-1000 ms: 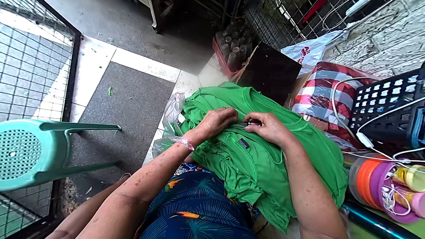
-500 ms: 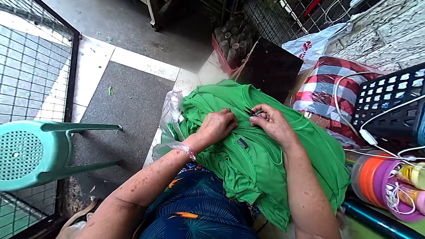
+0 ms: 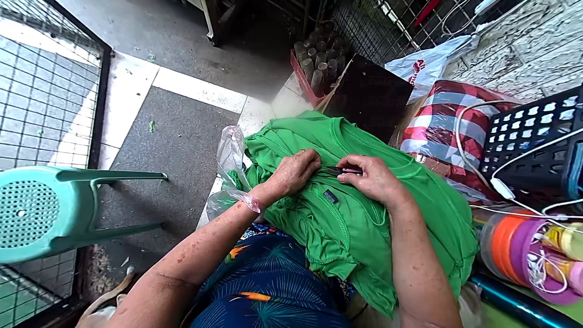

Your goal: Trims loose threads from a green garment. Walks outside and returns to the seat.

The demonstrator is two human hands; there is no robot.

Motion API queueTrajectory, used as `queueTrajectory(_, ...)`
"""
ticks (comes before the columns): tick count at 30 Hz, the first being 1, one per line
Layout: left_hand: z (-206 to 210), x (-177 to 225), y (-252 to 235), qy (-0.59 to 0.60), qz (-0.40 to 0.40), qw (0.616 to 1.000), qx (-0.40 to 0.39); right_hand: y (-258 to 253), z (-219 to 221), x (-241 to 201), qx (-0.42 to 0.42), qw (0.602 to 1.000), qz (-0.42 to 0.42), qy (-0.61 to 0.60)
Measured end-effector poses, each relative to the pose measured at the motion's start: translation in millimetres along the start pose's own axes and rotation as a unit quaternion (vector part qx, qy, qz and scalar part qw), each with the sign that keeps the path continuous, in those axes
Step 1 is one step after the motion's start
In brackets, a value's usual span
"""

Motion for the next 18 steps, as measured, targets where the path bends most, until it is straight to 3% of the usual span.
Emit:
queueTrajectory(10,5,0,2,0.003,0.020,0.999,0.029,-7,9,-15,-0.005,0.996,-0.014,0.084)
queueTrajectory(15,-21,5,20,0.227,-0.112,0.966,0.048,-8,9,-3,0.021,1.000,0.007,-0.005)
queueTrajectory(18,-36,12,26,0.272,-0.087,0.957,0.052,-13,7,9,0.037,0.992,0.064,-0.099)
Point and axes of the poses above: each hand's wrist, its own y-axis away from the middle knuckle, its own z-axis out of the palm, x = y × z, the point moved 2 cm from there along -y, towards the middle knuckle, and after that the axes turned 9 degrees about y, right-handed, at the moved point
